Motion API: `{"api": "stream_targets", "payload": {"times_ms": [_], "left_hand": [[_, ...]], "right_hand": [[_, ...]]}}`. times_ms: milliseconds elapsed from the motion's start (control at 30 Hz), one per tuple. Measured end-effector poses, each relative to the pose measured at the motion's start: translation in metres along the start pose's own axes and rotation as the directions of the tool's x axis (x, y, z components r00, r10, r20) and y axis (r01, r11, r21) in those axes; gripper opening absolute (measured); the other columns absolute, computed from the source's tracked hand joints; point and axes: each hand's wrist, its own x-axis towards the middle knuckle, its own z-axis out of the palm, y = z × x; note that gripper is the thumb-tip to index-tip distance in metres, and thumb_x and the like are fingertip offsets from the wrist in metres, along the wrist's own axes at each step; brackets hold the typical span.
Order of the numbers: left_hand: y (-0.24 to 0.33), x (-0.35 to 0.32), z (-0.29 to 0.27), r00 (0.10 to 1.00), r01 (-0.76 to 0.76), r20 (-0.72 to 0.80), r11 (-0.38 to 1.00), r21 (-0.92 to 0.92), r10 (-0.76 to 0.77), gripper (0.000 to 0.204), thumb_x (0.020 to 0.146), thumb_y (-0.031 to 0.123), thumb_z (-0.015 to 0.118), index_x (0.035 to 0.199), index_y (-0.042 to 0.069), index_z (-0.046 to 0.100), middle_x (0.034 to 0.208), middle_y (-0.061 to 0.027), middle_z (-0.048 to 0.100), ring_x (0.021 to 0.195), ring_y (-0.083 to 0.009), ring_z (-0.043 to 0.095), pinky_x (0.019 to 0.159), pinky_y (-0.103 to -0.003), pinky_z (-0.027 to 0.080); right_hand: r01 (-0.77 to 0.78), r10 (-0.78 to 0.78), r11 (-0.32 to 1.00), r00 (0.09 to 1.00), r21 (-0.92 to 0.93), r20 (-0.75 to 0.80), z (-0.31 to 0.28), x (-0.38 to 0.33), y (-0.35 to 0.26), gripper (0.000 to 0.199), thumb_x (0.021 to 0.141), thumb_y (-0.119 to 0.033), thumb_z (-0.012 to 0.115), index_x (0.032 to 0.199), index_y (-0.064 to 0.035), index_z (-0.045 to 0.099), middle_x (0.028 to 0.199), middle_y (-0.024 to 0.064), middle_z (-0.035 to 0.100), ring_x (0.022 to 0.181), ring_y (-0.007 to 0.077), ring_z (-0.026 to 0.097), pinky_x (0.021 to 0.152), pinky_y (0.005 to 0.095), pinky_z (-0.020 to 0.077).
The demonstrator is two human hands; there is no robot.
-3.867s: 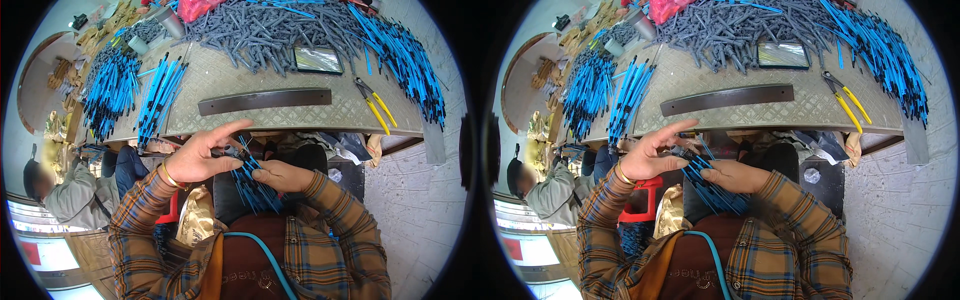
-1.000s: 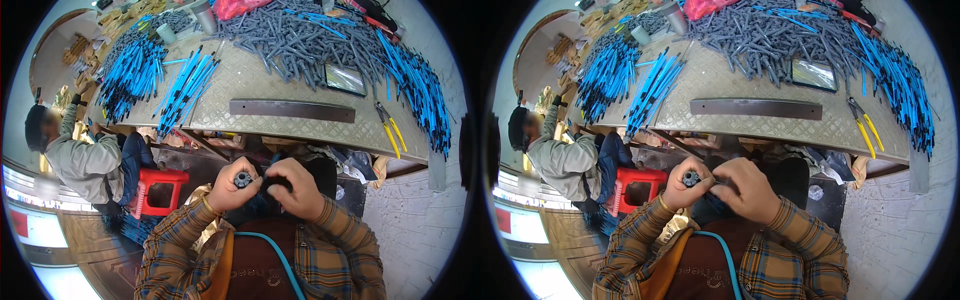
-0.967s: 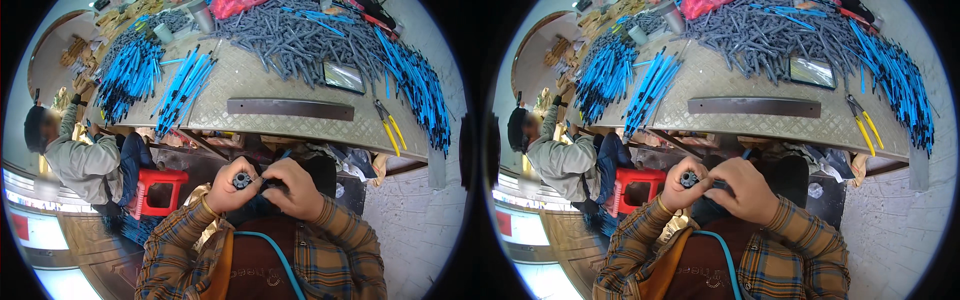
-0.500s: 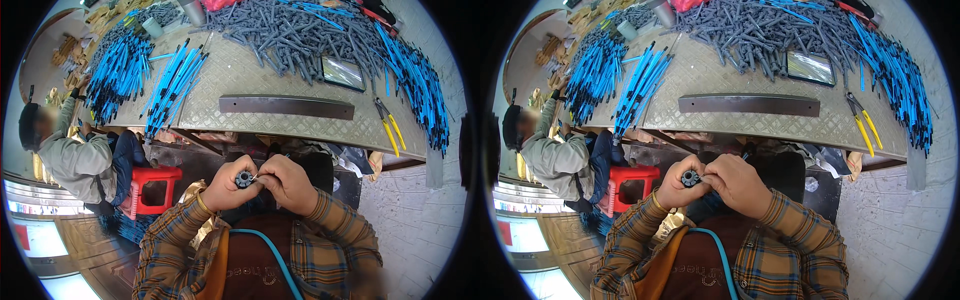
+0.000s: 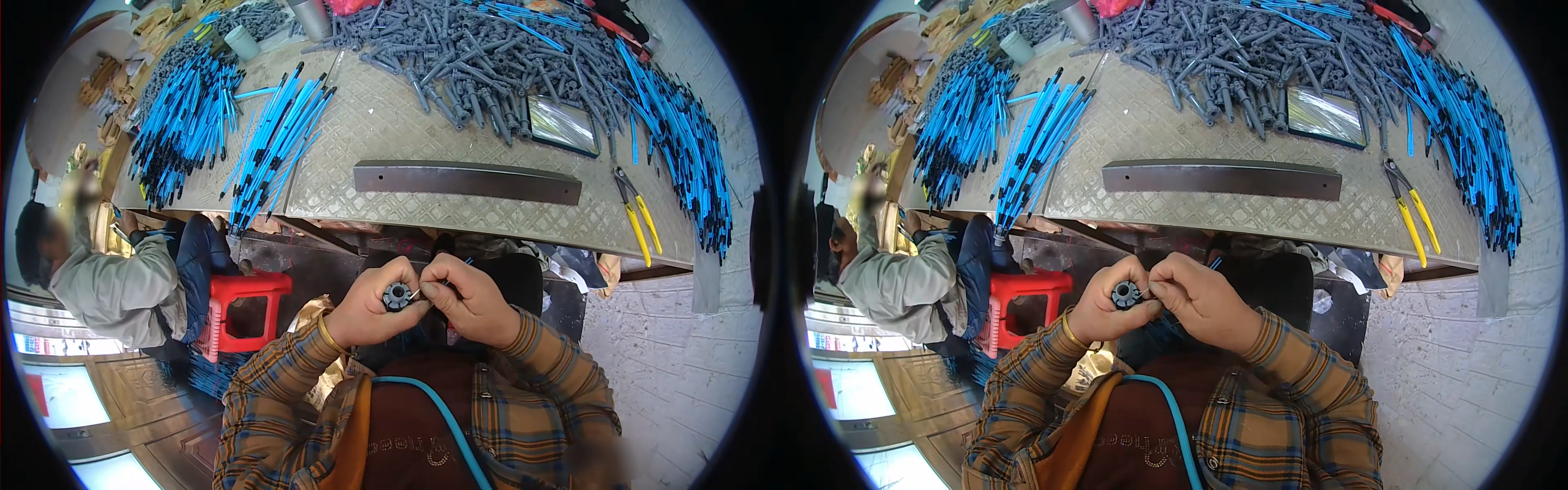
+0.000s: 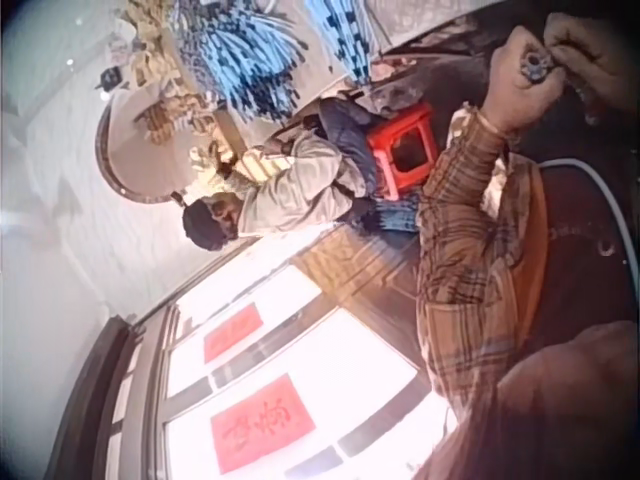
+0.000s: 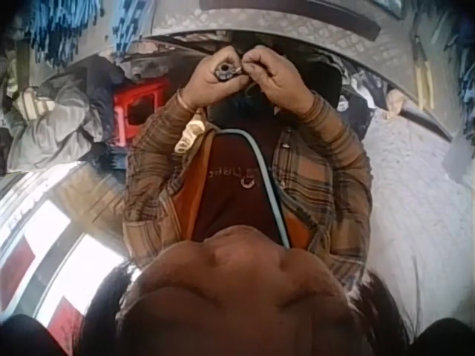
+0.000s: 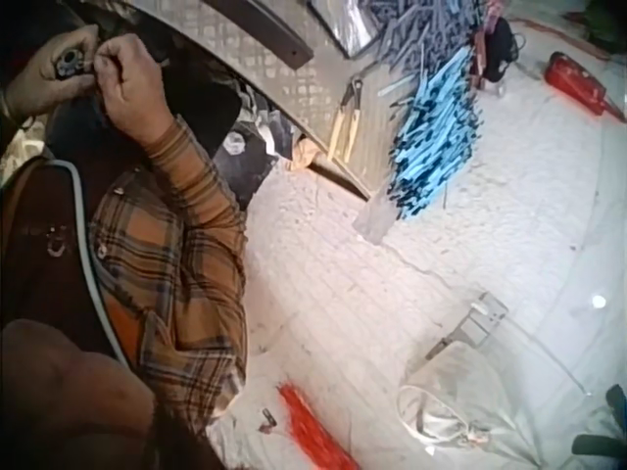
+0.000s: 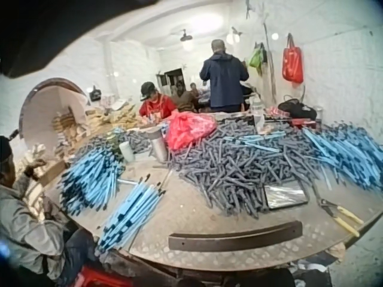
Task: The person aligns umbrella ribs on a metal fixture, threads wire through them, and secures the ribs into a plastic hub. They tighten and cut the wire using pliers, test the assembled ribs, and begin threading wire through a new set of ribs.
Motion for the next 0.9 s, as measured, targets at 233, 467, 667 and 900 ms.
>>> {"api": "stream_targets", "payload": {"times_ms": [233, 467, 667, 900], "left_hand": [[0.001, 0.005, -0.001, 0.998, 0.046, -0.036, 0.999, -0.003, -0.046, 0.021, 0.075, 0.006, 0.066, 0.081, 0.006, 0.046, 0.071, 0.0006, 0.053, 0.065, -0.0044, 0.048, 0.056, -0.021, 0.04], [-0.004, 0.011, 0.004, 0.994, -0.071, -0.075, 0.989, 0.127, 0.081, 0.023, 0.075, 0.01, 0.067, 0.083, 0.005, 0.046, 0.066, -0.0047, 0.048, 0.06, -0.0086, 0.045, 0.055, -0.026, 0.04], [-0.007, 0.006, 0.003, 0.999, 0.025, -0.021, 1.0, -0.001, -0.025, 0.025, 0.072, 0.01, 0.069, 0.084, 0.006, 0.047, 0.072, -0.0029, 0.049, 0.067, -0.0078, 0.045, 0.06, -0.026, 0.04], [-0.009, 0.012, 0.005, 0.998, -0.006, -0.057, 0.997, 0.073, 0.01, 0.023, 0.075, 0.012, 0.067, 0.083, 0.005, 0.047, 0.069, -0.0039, 0.048, 0.064, -0.0082, 0.045, 0.058, -0.026, 0.04]], "right_hand": [[0.172, -0.174, 0.985, 0.976, -0.025, -0.13, 0.003, 0.002, 0.001, 0.009, 0.084, -0.008, 0.058, 0.089, -0.0028, 0.053, 0.092, 0.0093, 0.051, 0.08, 0.0194, 0.051, 0.071, 0.0274, 0.0424], [0.247, -0.303, 0.922, 0.939, -0.298, -0.161, 0.0, 0.0, -0.005, 0.012, 0.078, -0.005, 0.063, 0.087, -0.0047, 0.055, 0.095, 0.0088, 0.051, 0.085, 0.0222, 0.051, 0.075, 0.0303, 0.0423], [0.528, -0.549, 0.544, 0.812, -0.652, 0.199, -0.021, 0.017, -0.014, 0.015, 0.073, -0.006, 0.065, 0.085, -0.0081, 0.056, 0.092, 0.0065, 0.052, 0.085, 0.0251, 0.051, 0.078, 0.0356, 0.0412], [0.438, -0.468, 0.586, 0.87, -0.682, 0.157, -0.016, 0.015, -0.011, 0.012, 0.075, -0.011, 0.061, 0.085, -0.008, 0.054, 0.088, 0.0066, 0.054, 0.086, 0.0255, 0.052, 0.08, 0.0384, 0.0388]]}}
